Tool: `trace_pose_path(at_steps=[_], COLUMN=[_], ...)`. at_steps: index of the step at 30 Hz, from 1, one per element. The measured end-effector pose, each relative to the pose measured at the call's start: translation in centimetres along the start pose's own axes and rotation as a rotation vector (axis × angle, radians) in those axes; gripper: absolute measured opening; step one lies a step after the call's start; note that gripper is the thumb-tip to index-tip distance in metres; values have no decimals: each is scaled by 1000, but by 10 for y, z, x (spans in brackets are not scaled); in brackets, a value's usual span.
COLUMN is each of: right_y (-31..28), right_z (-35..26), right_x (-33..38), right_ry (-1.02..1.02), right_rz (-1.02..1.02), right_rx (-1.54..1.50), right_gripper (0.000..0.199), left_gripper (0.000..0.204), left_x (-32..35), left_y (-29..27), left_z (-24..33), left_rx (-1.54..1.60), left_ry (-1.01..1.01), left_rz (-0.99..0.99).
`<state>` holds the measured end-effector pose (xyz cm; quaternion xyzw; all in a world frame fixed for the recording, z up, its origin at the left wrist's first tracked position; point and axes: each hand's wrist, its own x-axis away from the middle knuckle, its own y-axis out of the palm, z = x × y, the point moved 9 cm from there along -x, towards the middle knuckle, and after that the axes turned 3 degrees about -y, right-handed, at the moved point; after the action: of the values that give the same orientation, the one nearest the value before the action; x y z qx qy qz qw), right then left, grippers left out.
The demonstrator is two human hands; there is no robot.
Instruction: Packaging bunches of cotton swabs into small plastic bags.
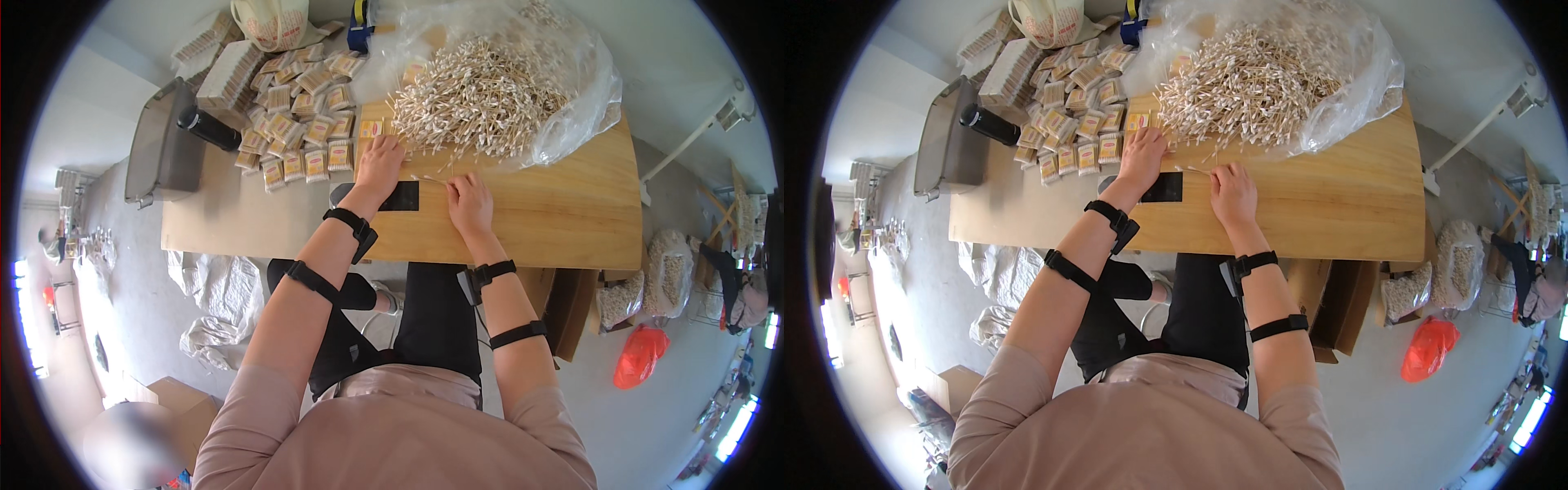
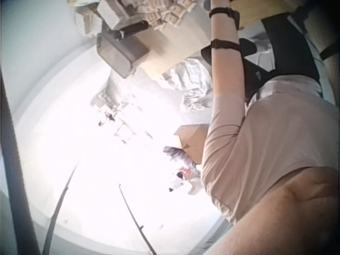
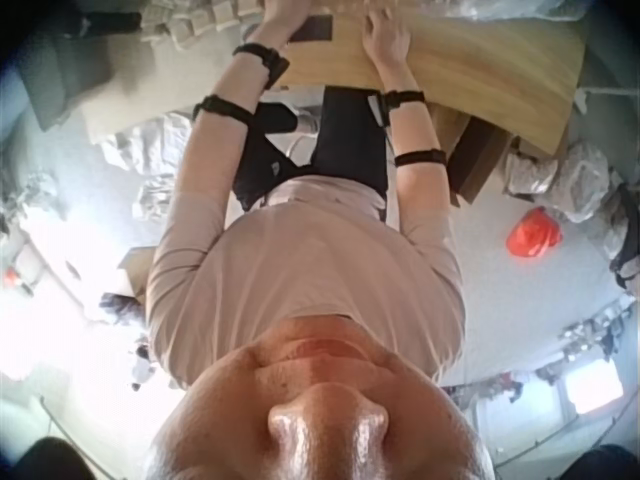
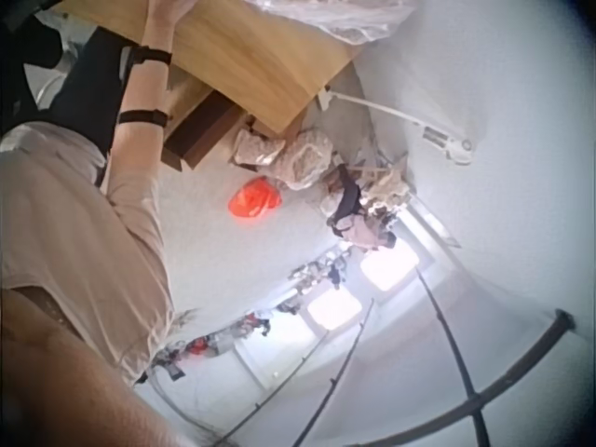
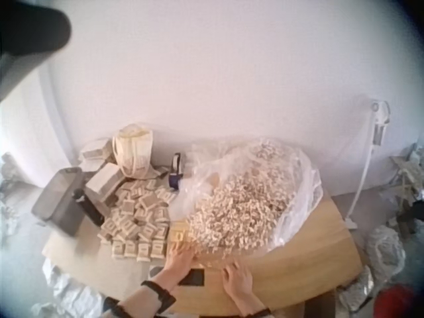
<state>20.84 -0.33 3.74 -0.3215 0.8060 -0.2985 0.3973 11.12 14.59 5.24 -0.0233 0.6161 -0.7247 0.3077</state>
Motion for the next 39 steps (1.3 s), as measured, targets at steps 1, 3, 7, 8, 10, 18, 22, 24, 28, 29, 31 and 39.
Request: trace_pose_path(at_steps=[1,3,7,8,10,18,22,24,28,29,31,39], right_y=[-3,-8,-14,-14,-15,-22,-19,-21,-21,-23,-22,-18], right_z=[-2,-6,-18,-20,-24,-37,-47,-53,-57,-55,-56,-55], right_x=[3,9,21,24,29,41,48,50,55,55,56,57], right_ry=[-16,-33,-81,-86,-101,-166,-242,-288,-327,-320,-321,-296], right_rz=[8,13,-2,-8,-12,-14,-86,-94,-115,-99,-105,-134], right_rx=[-3,-5,-22,-35,-43,-47,14,24,35,34,43,62], right_gripper=[5,5,6,6,7,8,5,5,11,13,14,17], left_gripper=[7,7,3,3,3,4,8,12,15,14,14,9], left_x=[2,8,23,26,31,50,63,73,87,88,91,93], left_y=[2,7,15,17,20,10,8,-2,-7,-8,-12,-14], left_z=[2,7,28,32,36,39,41,41,43,44,46,49], left_rx=[28,59,126,190,257,454,473,540,535,523,510,493], left_ry=[-15,-33,-79,-91,-102,-107,-108,-107,-103,-109,-117,-88], left_rz=[-12,-23,-39,-70,-98,-44,-15,109,160,167,173,161])
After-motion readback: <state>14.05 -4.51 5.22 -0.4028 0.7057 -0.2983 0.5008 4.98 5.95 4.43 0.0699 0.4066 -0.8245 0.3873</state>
